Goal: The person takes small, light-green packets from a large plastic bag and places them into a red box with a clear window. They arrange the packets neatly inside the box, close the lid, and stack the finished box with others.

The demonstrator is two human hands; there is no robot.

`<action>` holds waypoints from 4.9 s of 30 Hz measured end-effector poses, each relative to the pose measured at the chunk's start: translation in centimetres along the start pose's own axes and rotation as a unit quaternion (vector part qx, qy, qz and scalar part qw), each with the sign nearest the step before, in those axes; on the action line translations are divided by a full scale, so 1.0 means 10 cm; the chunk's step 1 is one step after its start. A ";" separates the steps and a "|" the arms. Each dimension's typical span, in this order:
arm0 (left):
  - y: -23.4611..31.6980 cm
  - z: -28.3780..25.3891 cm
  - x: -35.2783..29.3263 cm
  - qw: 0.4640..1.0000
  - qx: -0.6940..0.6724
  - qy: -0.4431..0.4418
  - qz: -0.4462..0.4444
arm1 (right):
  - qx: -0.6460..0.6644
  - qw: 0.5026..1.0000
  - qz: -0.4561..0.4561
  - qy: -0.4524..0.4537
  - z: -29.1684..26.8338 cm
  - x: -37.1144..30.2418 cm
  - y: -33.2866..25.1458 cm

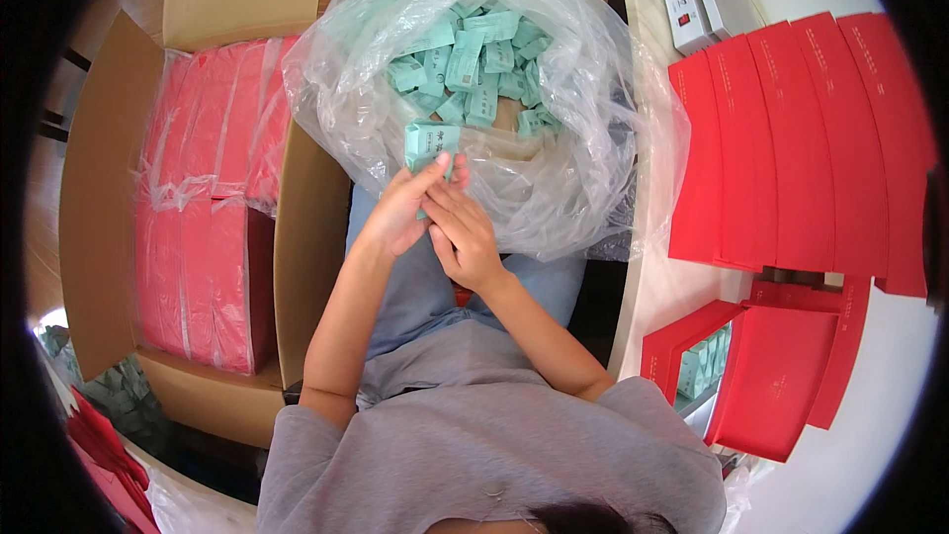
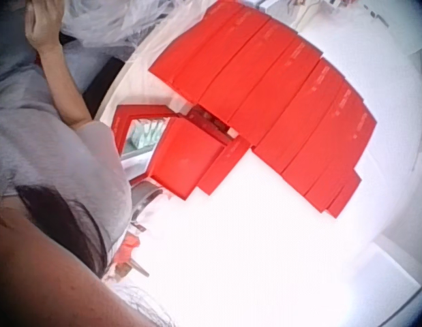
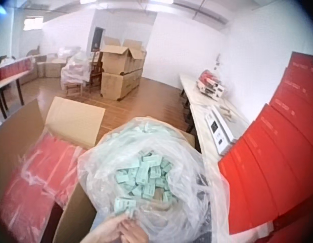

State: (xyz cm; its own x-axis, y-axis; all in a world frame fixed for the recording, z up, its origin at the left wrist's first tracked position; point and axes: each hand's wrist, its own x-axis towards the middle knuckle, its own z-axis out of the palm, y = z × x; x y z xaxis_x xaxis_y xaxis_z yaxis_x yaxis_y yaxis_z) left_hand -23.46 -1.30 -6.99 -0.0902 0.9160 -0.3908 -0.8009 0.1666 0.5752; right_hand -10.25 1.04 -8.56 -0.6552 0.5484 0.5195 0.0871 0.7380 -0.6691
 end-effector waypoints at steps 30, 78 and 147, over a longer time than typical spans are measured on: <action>-0.13 -0.39 -0.01 0.979 -0.180 -0.098 -0.002 | 0.136 0.946 0.283 0.075 0.29 1.10 1.23; 0.10 -0.47 0.36 0.925 -0.371 -0.065 0.043 | 0.105 0.853 0.488 0.154 1.07 1.38 2.15; -0.79 1.07 -0.05 0.997 0.023 -0.072 0.021 | -0.150 0.896 0.307 0.283 -1.16 -0.31 -0.61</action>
State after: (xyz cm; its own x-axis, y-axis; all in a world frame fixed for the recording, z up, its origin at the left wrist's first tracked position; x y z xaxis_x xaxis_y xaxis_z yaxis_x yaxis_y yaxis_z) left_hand -10.81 0.84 -3.67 -0.0336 0.9649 -0.2605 -0.7693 0.1414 0.6230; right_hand -0.08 -0.62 0.09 0.0643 0.9363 0.3453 0.5539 0.2544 -0.7928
